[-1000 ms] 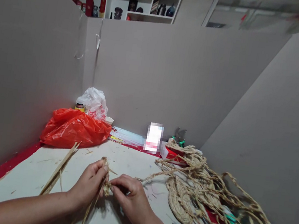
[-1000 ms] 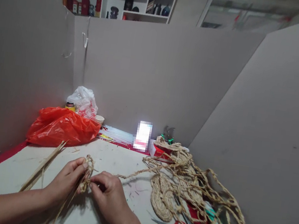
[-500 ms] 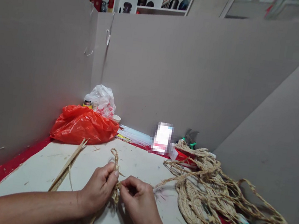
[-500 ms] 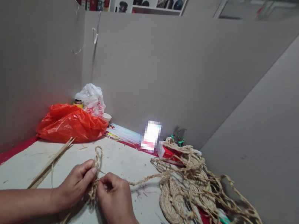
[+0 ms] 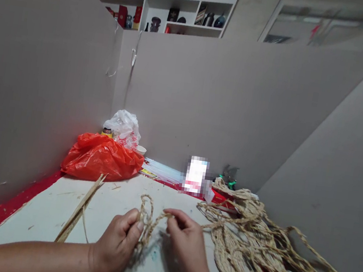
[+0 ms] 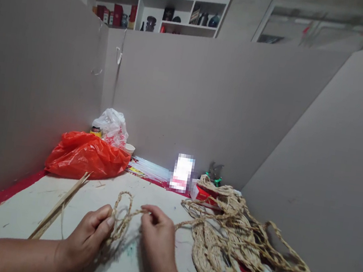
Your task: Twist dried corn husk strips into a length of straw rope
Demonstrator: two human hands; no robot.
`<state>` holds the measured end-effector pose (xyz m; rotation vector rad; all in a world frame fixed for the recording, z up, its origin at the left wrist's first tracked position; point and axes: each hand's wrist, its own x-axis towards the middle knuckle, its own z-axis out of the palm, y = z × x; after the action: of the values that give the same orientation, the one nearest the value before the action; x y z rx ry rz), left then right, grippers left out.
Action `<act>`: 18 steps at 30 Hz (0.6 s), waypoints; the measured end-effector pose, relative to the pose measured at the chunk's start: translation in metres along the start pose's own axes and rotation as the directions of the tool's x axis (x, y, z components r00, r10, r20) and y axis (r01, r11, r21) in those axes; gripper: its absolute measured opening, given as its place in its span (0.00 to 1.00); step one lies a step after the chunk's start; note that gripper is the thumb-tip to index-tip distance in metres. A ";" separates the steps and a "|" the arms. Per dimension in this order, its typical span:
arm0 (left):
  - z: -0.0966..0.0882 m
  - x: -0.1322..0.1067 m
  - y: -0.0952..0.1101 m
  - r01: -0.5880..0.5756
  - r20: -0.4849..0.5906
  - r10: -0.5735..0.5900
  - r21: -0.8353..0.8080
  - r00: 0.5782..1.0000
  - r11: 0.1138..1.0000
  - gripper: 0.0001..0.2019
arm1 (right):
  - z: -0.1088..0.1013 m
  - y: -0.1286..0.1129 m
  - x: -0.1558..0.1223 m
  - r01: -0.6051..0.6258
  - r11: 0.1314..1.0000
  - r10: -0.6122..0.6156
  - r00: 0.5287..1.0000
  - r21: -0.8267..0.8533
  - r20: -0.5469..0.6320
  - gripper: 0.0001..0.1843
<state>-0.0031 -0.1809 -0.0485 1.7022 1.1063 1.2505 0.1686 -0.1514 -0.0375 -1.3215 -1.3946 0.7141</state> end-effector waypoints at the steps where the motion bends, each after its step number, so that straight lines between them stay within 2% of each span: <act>1: 0.001 -0.001 0.000 0.020 0.006 -0.020 -0.041 1.000 0.999 0.16 | -0.008 0.000 0.007 -0.029 0.999 0.029 0.999 0.013 -0.043 0.13; 5: 0.003 0.006 -0.001 0.159 0.043 -0.154 -0.250 0.987 0.955 0.17 | -0.036 -0.006 0.028 -0.036 0.999 0.038 0.991 0.013 -0.126 0.12; 10: 0.002 0.018 -0.001 0.241 0.050 -0.241 -0.384 0.969 0.891 0.19 | -0.049 -0.014 0.031 0.093 0.986 -0.111 0.986 -0.139 -0.128 0.10; 12: 0.001 0.021 -0.004 0.259 0.044 -0.264 -0.406 0.963 0.876 0.19 | -0.058 -0.017 0.033 0.122 0.977 -0.154 0.970 -0.173 -0.186 0.10; 15: 0.000 0.023 -0.010 0.288 0.047 -0.295 -0.413 0.954 0.864 0.20 | -0.089 -0.022 0.042 0.078 0.990 -0.116 0.925 -0.116 -0.363 0.10; 18: 0.000 0.025 -0.014 0.303 0.066 -0.302 -0.388 0.951 0.870 0.20 | -0.137 -0.020 0.059 0.086 0.996 -0.050 0.818 0.036 -0.573 0.13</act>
<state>-0.0025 -0.1523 -0.0533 1.1762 0.9920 1.1724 0.2984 -0.1305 0.0363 -1.2888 -0.9127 0.2623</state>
